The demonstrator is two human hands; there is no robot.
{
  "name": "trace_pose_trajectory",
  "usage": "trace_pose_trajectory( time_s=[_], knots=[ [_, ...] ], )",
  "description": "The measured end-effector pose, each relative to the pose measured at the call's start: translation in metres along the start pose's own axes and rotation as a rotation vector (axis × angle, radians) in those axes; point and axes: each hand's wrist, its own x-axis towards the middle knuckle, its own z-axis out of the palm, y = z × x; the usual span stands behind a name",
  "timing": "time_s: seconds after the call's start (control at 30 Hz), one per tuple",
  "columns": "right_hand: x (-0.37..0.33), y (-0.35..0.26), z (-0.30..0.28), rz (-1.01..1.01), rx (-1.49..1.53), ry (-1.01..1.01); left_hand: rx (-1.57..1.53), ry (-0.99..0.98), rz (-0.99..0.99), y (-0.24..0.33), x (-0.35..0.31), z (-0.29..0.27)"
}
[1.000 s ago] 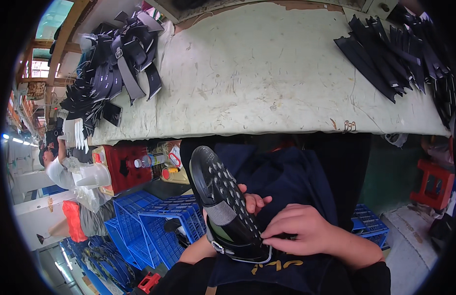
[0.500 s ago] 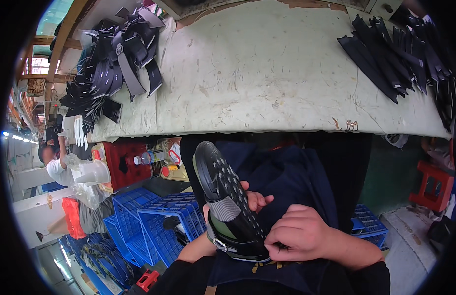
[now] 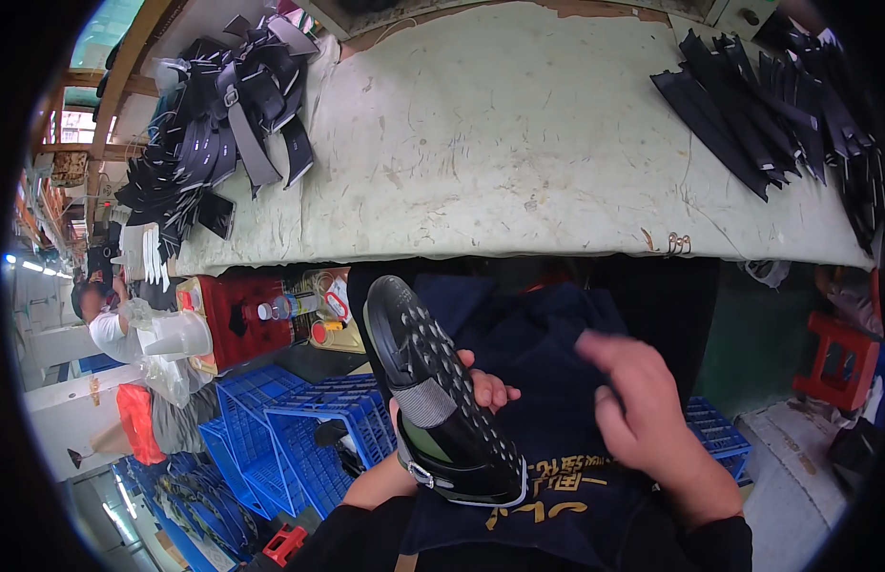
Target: Assembling sandals by fitting soles, straps, and shoe lasts together.
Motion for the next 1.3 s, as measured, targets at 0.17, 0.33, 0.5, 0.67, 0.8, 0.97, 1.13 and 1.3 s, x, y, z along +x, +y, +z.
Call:
trace_pose_trajectory(
  time_s=[0.17,0.33,0.5,0.67,0.8,0.97,1.13,1.3],
  knots=[
    [-0.009,-0.031,-0.009,-0.260,0.000,-0.403,-0.202,0.067,-0.151,0.012,0.006,0.029],
    [-0.010,-0.050,0.014,-0.364,-0.064,-0.437,-0.188,0.124,-0.161,0.010,0.003,0.036],
    [-0.021,-0.040,0.027,-0.340,-0.003,-0.464,-0.110,0.140,-0.124,0.012,-0.003,0.040],
    [0.000,-0.041,0.010,-0.318,-0.119,-0.593,0.063,0.256,-0.165,0.030,-0.021,0.050],
    [0.010,-0.025,0.012,-0.069,0.074,-0.600,0.375,0.456,-0.237,0.029,-0.004,0.093],
    [0.004,-0.024,0.010,0.467,0.914,-0.371,1.163,0.080,-0.077,0.038,0.019,0.114],
    [-0.016,-0.005,0.001,0.479,1.147,-0.497,1.112,-0.417,-0.199,0.049,0.047,0.071],
    [-0.027,-0.001,0.021,0.594,1.123,-0.425,0.961,0.126,0.020,-0.021,0.062,0.022]
  ],
)
